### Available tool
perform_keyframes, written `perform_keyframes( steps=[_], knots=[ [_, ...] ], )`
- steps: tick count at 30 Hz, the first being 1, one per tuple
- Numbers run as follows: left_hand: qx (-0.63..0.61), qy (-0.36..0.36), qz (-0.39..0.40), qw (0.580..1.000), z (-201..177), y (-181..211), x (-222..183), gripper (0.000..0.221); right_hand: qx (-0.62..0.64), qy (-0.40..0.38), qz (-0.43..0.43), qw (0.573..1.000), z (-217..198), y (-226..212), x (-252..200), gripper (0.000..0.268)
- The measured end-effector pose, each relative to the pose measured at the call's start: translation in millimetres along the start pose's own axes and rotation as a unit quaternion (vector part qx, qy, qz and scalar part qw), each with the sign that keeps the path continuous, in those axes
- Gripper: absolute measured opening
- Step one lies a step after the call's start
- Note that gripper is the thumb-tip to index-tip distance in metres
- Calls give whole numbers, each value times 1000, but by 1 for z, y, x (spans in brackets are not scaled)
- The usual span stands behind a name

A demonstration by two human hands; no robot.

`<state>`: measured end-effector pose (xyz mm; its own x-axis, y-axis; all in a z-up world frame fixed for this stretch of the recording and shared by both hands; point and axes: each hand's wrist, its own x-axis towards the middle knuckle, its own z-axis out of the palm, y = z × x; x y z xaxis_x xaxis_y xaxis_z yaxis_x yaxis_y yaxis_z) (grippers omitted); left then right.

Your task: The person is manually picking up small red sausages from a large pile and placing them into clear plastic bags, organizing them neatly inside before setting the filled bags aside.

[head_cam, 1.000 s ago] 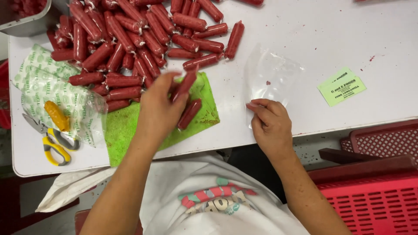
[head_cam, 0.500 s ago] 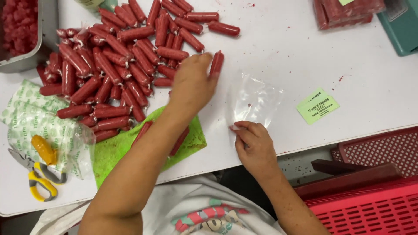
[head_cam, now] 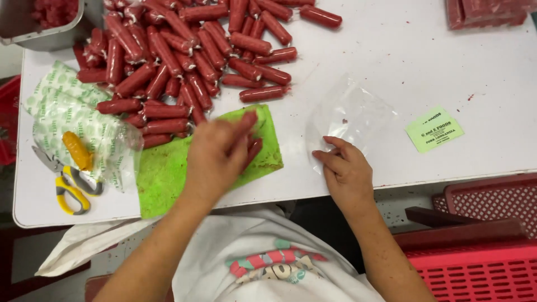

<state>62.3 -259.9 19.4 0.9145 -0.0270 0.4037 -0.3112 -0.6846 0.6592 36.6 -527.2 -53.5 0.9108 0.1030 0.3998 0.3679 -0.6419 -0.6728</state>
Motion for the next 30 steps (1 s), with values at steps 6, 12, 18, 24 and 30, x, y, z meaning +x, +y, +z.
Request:
perform_keyframes(
  steps=[6, 12, 18, 24, 30],
  knots=[
    [251, 1, 211, 945, 22, -46, -59, 54, -10, -11, 28, 1000, -5, -5, 3, 26],
    [115, -1, 124, 986, -5, -54, -53, 76, 48, -17, 54, 997, -50, -9, 22, 58],
    [-597, -46, -274, 752, -31, -12, -89, 60, -63, 70, -41, 995, -60, -56, 24, 70],
    [-822, -174, -229, 493, 16, 1, -130, 57, 207, -310, 109, 921, 41, -85, -2, 50],
    [-634, -42, -349, 689, 23, -1, -120, 66, 230, -231, 96, 941, 25, -90, 6, 73]
  ],
)
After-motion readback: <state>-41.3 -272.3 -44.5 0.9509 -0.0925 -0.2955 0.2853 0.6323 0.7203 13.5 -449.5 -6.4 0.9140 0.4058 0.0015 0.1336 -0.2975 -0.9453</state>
